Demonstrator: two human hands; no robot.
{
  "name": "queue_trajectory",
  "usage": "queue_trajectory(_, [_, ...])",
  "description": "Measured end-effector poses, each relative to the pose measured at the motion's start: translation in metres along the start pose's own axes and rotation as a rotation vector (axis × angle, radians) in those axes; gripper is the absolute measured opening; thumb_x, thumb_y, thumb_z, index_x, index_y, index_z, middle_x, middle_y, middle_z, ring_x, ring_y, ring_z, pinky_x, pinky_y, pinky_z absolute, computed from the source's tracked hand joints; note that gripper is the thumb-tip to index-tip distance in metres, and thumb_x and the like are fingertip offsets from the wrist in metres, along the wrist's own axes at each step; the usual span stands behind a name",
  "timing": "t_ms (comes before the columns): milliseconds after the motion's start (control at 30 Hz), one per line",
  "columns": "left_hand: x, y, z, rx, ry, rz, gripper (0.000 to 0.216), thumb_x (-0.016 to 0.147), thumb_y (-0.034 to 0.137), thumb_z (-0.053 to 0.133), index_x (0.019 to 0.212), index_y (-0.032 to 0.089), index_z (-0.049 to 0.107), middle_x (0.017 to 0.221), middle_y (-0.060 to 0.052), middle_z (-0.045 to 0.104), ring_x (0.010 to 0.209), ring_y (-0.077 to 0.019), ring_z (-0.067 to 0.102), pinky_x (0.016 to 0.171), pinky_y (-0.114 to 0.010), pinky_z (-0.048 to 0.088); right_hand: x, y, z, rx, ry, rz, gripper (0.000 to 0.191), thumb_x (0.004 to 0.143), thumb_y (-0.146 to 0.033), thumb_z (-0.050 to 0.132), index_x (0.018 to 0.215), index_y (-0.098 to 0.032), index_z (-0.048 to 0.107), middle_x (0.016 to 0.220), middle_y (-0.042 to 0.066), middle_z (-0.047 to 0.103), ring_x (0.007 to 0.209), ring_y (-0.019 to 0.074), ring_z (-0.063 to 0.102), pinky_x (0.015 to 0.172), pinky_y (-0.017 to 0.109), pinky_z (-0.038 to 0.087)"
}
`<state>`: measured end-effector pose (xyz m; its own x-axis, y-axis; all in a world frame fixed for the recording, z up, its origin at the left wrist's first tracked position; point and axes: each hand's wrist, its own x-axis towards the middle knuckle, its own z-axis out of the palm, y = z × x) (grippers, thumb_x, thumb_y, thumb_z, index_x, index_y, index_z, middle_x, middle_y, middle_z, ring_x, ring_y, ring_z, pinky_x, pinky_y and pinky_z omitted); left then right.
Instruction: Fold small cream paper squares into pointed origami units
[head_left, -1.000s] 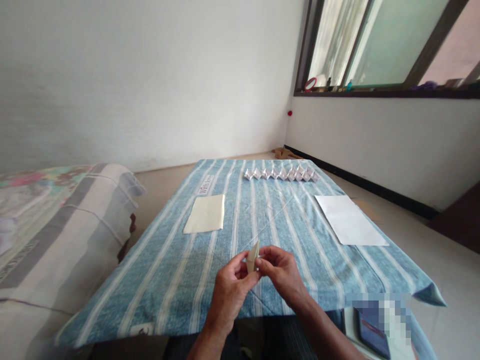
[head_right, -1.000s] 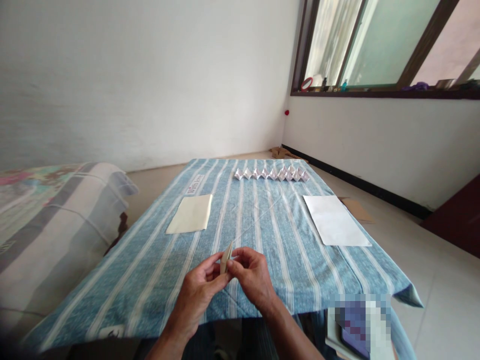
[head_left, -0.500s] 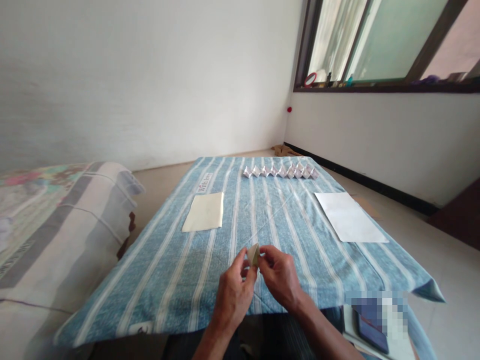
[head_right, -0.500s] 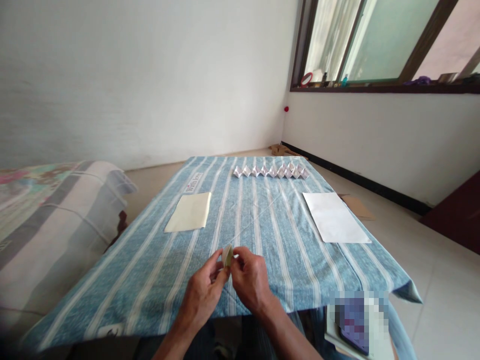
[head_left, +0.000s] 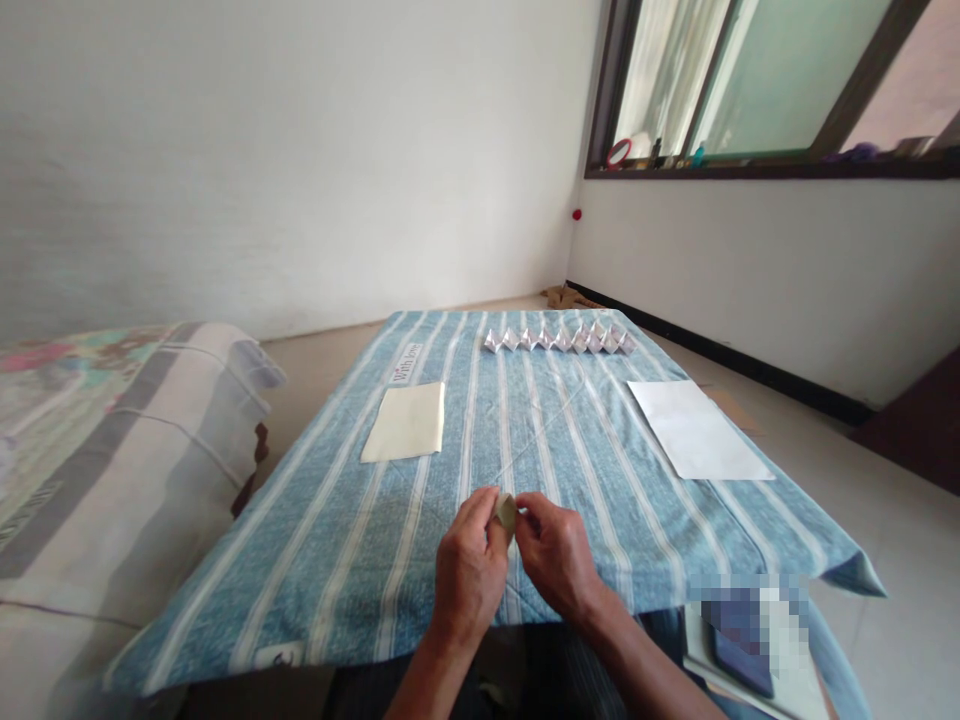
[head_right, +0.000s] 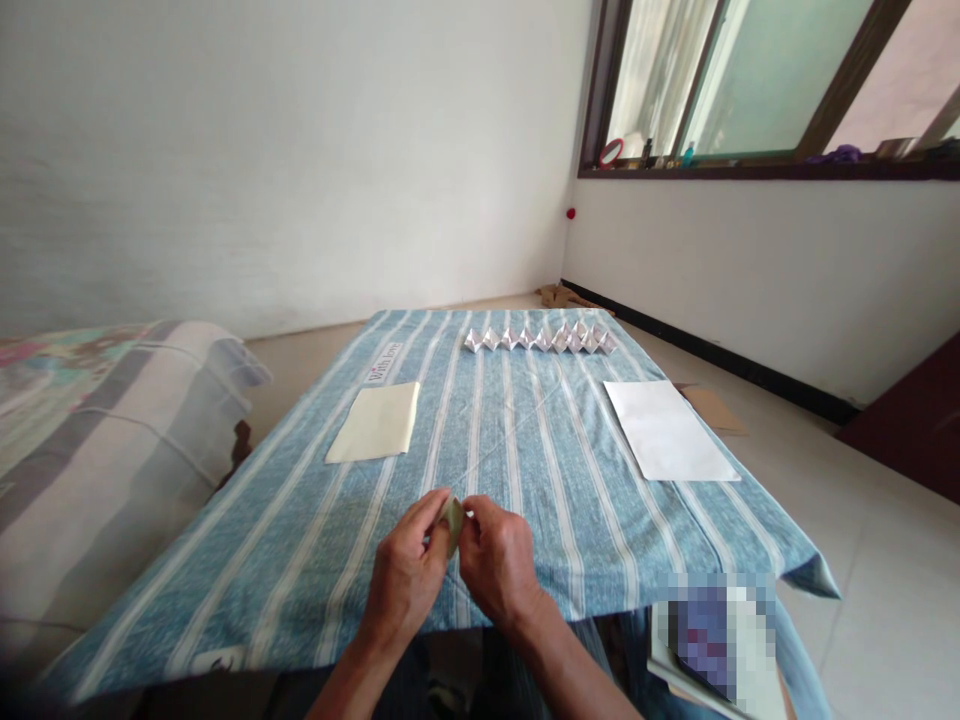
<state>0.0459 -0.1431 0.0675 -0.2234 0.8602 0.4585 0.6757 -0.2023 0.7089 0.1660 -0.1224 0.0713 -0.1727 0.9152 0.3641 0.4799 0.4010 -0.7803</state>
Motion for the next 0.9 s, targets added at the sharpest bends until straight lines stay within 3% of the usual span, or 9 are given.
queue_trajectory(233, [0.005, 0.007, -0.011, -0.175, -0.131, -0.281, 0.041, 0.079, 0.018, 0.046, 0.112, 0.012, 0.07, 0.113, -0.012, 0.073, 0.107, -0.0274, 0.067, 0.095, -0.037, 0.051, 0.001, 0.002, -0.003, -0.088, -0.025, -0.025, 0.023, 0.082, -0.011, 0.047, 0.085, -0.019, 0.068, 0.059, 0.0, 0.063, 0.053, 0.012, 0.058, 0.054, 0.02, 0.034])
queue_trajectory(333, [0.008, 0.01, -0.015, -0.289, -0.214, -0.456, 0.044, 0.078, 0.02, 0.048, 0.116, 0.015, 0.069, 0.102, -0.008, 0.076, 0.087, -0.0248, 0.072, 0.071, -0.031, 0.058, 0.001, 0.002, -0.004, -0.113, -0.031, -0.029, 0.023, 0.081, -0.01, 0.047, 0.082, -0.019, 0.068, 0.058, 0.0, 0.063, 0.051, 0.012, 0.057, 0.053, 0.02, 0.034])
queue_trajectory(433, [0.011, 0.014, -0.019, -0.366, -0.254, -0.562, 0.044, 0.078, 0.022, 0.049, 0.116, 0.015, 0.069, 0.095, -0.007, 0.076, 0.07, -0.0213, 0.07, 0.051, -0.026, 0.054, 0.0, 0.003, -0.004, -0.116, -0.016, -0.053, 0.025, 0.082, -0.01, 0.047, 0.09, -0.019, 0.068, 0.059, -0.001, 0.063, 0.051, 0.0122, 0.057, 0.053, 0.021, 0.035])
queue_trajectory(533, [0.012, 0.016, -0.021, -0.417, -0.256, -0.607, 0.044, 0.077, 0.021, 0.05, 0.115, 0.014, 0.07, 0.089, -0.005, 0.075, 0.068, -0.0195, 0.068, 0.05, -0.024, 0.053, -0.001, 0.003, -0.006, -0.072, -0.009, -0.133, 0.027, 0.086, -0.012, 0.047, 0.104, -0.019, 0.066, 0.066, 0.0, 0.065, 0.056, 0.0129, 0.059, 0.057, 0.021, 0.04])
queue_trajectory(667, [0.011, 0.015, -0.022, -0.452, -0.236, -0.659, 0.044, 0.077, 0.023, 0.051, 0.115, 0.012, 0.069, 0.086, -0.005, 0.074, 0.071, -0.0201, 0.067, 0.05, -0.024, 0.054, -0.001, 0.004, -0.01, -0.085, -0.015, -0.278, 0.027, 0.091, -0.015, 0.043, 0.105, -0.02, 0.066, 0.081, 0.005, 0.067, 0.069, 0.0156, 0.064, 0.064, 0.023, 0.046])
queue_trajectory(900, [0.012, 0.02, -0.022, -0.514, -0.254, -0.657, 0.038, 0.078, 0.029, 0.054, 0.108, 0.013, 0.071, 0.07, -0.003, 0.071, 0.067, -0.0209, 0.068, 0.049, -0.025, 0.053, -0.002, 0.004, -0.019, -0.109, -0.185, -0.39, 0.044, 0.075, 0.001, 0.04, 0.104, -0.02, 0.064, 0.099, 0.008, 0.065, 0.086, 0.0166, 0.064, 0.073, 0.025, 0.051])
